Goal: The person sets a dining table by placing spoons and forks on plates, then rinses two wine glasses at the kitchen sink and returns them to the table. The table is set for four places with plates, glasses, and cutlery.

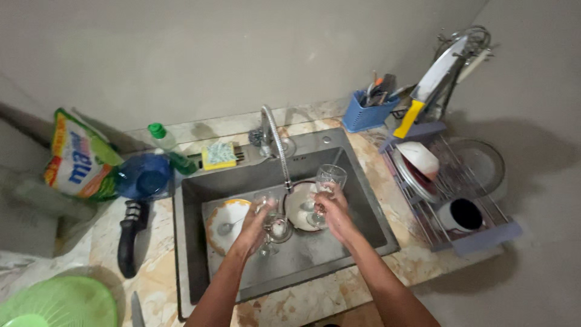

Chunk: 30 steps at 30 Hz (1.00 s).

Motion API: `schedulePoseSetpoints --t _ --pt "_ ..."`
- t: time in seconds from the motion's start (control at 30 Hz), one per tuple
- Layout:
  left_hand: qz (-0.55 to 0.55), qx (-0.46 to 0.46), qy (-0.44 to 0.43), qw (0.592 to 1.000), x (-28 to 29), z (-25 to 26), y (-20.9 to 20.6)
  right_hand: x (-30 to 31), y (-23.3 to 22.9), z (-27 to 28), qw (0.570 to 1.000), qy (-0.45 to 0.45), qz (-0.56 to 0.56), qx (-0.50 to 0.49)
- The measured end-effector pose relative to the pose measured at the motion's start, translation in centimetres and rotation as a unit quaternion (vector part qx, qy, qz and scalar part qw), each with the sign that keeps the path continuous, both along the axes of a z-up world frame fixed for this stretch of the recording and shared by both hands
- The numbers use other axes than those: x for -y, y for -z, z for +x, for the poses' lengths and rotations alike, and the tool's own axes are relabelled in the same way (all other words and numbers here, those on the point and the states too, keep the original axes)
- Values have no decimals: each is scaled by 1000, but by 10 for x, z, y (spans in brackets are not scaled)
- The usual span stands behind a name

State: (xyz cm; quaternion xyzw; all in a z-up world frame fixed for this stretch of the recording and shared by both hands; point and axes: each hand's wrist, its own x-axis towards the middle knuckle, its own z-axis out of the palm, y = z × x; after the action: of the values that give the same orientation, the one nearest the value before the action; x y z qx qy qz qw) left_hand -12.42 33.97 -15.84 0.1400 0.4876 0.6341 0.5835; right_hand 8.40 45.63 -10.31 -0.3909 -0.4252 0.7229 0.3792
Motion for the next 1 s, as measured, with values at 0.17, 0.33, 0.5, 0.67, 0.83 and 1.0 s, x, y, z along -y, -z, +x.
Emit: schedulePoseSetpoints --t 0.17,0.33,0.5,0.67,0.83,1.0 --pt "40 -15 77 996 -14 23 -1 8 -6 26 999 24 24 -40" --pt "34 -182 103 977 -11 31 -14 12 -5 38 999 41 15 -19" --pt "97 -203 86 971 1 20 -20 21 -4 41 998 48 17 -25" --pt "98 -242 84 961 -26 18 -30 22 0 39 998 53 14 -18" --pt "104 -260 95 955 -18 41 -15 9 3 34 997 72 23 -3" --pt "119 -253 74 957 -22 33 -24 19 -5 32 997 72 29 -4"
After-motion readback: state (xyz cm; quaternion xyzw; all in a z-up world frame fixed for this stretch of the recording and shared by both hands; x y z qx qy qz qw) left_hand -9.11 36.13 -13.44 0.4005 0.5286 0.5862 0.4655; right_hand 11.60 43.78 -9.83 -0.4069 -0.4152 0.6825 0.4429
